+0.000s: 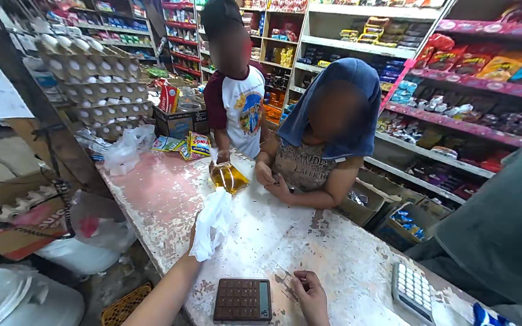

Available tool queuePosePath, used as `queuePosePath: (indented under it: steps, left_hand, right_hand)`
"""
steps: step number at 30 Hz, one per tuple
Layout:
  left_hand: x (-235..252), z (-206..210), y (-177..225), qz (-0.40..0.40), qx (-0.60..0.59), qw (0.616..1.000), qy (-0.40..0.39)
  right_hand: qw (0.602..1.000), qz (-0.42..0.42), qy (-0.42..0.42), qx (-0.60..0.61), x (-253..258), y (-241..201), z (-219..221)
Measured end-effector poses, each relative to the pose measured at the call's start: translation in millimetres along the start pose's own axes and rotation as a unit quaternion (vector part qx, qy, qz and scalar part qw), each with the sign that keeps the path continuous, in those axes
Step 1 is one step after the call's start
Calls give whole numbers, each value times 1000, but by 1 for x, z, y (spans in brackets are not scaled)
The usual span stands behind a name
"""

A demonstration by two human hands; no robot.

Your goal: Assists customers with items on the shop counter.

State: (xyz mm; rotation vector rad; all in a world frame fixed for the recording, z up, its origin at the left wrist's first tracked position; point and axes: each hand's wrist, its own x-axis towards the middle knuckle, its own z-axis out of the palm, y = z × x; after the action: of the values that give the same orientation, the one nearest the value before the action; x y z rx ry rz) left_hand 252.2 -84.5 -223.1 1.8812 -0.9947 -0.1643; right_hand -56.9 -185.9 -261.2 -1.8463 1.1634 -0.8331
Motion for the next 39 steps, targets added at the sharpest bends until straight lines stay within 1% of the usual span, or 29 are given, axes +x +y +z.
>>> queuePosePath:
  steps: [1,2,5,6,7,10,12,13,14,16,17,19,20,22,24,25,26,27,28,29,30,31,32,33,34,35,36,37,39]
  left_hand:
    - [8,14,-25,35,-11,999,36]
    - [13,20,-33,31,-34,998,48]
    - [18,19,-23,-81,-171,980,66]
    - [19,18,-20,-102,-191,973,77]
    - [21,20,-23,-104,-196,972,83]
    - [26,33,-59,-47,-150,985,64]
    - [25,33,-58,-45,-147,985,71]
    - [24,27,-51,-45,-126,989,66]
    - [25,18,-44,-38,-78,995,50]
    - [31,-6,-30,-23,48,998,16]
    - [36,-16,-30,-9,95,995,19]
    - [45,-38,-35,-3,137,990,25]
    - [50,-49,-42,-5,142,989,31]
    - [54,-68,-59,-26,134,990,41]
    - [51,-78,-79,-59,117,991,38]
    - [48,-78,-90,-76,115,990,30]
    - [43,-76,-100,-86,115,989,25]
    - [39,-73,-106,-89,114,989,26]
    - [36,-71,-108,-82,108,990,33]
    - [36,-70,-110,-69,100,992,42]
    - [38,-70,-110,-63,90,993,46]
    - [39,-71,-110,-67,78,994,40]
    - [40,-71,-111,-70,67,995,38]
    - [41,-71,-113,-71,58,995,38]
    - [42,-70,-115,-67,50,996,42]
    - [43,-70,-116,-62,46,996,49]
    - [44,-71,-116,-59,47,996,55]
    - [43,-71,-115,-59,49,996,56]
    - [42,-69,-114,-59,54,995,61]
  right_hand:
    - [1000,2,-1,-1,0,0,0]
    - [1000,4,-3,1,1,1,0]
    - [1000,13,-5,6,1,0,0]
    - [1000,15,-5,5,1,0,0]
    - [1000,17,-5,5,1,-1,1]
    - [1000,15,-5,2,1,-2,1]
    - [1000,12,-2,10,0,-3,1]
    - [1000,5,3,16,0,-3,1]
    - [1000,-9,11,27,-2,-3,0]
    - [998,-47,32,33,-6,-6,0]
    - [997,-65,39,29,-8,-8,-1]
    - [994,-102,44,-5,-10,-19,-9]
    - [991,-118,35,-46,-8,-27,-15]
    - [975,-136,-14,-173,0,-47,-30]
    - [951,-90,-113,-272,18,-65,-46]
    - [936,-44,-174,-302,31,-72,-54]
    - [919,8,-230,-319,46,-74,-61]
    - [908,53,-269,-318,62,-71,-67]
    - [909,83,-283,-295,80,-68,-71]
    - [924,103,-274,-245,96,-65,-71]
    - [948,123,-245,-162,112,-65,-69]
    - [968,147,-197,-49,127,-62,-64]
    - [973,176,-142,54,141,-60,-53]
    - [970,206,-83,98,156,-56,-39]
    - [972,224,-59,47,169,-54,-24]
    - [968,219,-101,-64,181,-59,-11]
    - [953,197,-167,-156,190,-72,6]
    - [939,162,-223,-204,196,-89,26]
    - [938,78,-276,-196,204,-130,66]
